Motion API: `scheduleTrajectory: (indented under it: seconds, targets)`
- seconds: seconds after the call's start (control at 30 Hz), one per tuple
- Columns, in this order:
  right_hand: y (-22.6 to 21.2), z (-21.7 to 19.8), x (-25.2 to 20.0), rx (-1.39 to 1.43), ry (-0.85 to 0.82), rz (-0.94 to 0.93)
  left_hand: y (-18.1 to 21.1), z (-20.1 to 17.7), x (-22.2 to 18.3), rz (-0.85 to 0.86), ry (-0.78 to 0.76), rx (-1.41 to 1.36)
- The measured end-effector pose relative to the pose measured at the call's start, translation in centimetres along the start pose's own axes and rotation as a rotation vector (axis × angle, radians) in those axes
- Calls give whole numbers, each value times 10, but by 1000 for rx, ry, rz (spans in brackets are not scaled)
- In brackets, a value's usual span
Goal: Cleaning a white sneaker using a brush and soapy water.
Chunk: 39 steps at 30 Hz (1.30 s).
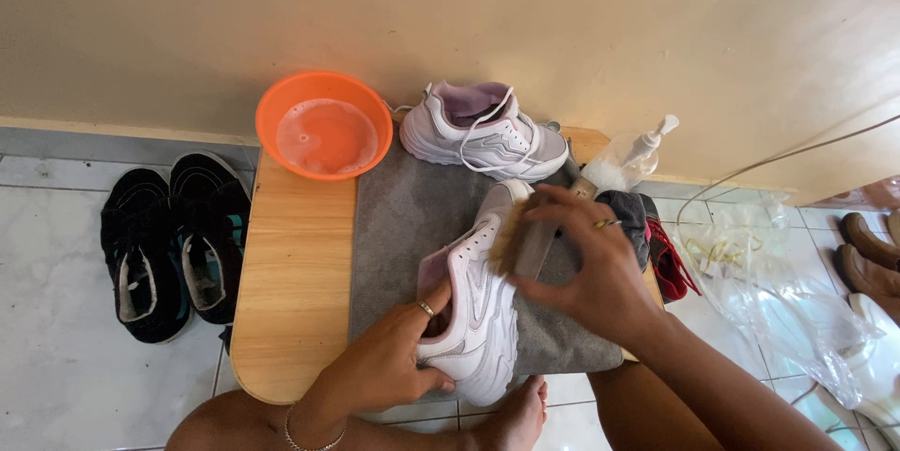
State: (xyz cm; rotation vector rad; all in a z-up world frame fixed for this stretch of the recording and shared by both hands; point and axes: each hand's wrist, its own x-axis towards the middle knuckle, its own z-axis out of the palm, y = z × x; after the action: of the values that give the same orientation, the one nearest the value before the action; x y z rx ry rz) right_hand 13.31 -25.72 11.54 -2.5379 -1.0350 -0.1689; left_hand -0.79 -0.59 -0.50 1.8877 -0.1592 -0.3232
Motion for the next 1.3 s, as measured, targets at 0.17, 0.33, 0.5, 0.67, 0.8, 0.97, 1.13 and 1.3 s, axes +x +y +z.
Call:
scheduleTrajectory:
  seconds: [0.17, 0.33, 0.5, 0.67, 0.8, 0.97, 1.13, 1.3]
  targets:
    - [-9, -20, -7, 369, -387, 73, 14, -8, -3, 127, 24, -61]
    - [-2, -3, 5, 53, 44, -6, 21, -8, -5, 130, 10, -138]
    - [-17, -14, 18, 252, -230, 75, 12, -7, -4, 126, 31, -74]
    - [-6, 0, 22, 189, -155, 147, 9, -1, -3, 130, 32, -28]
    - [-7, -7, 25, 221, -182, 74, 3, -1, -2, 163, 47, -48]
    - [1, -3, 18, 349, -229, 162, 6, -1, -1, 92, 13, -31]
    - [-4, -7, 8, 157, -275, 170, 12, -4, -3, 95, 32, -77]
    - [-28, -22, -12, 432, -563, -110, 13, -10, -4, 5, 8, -30]
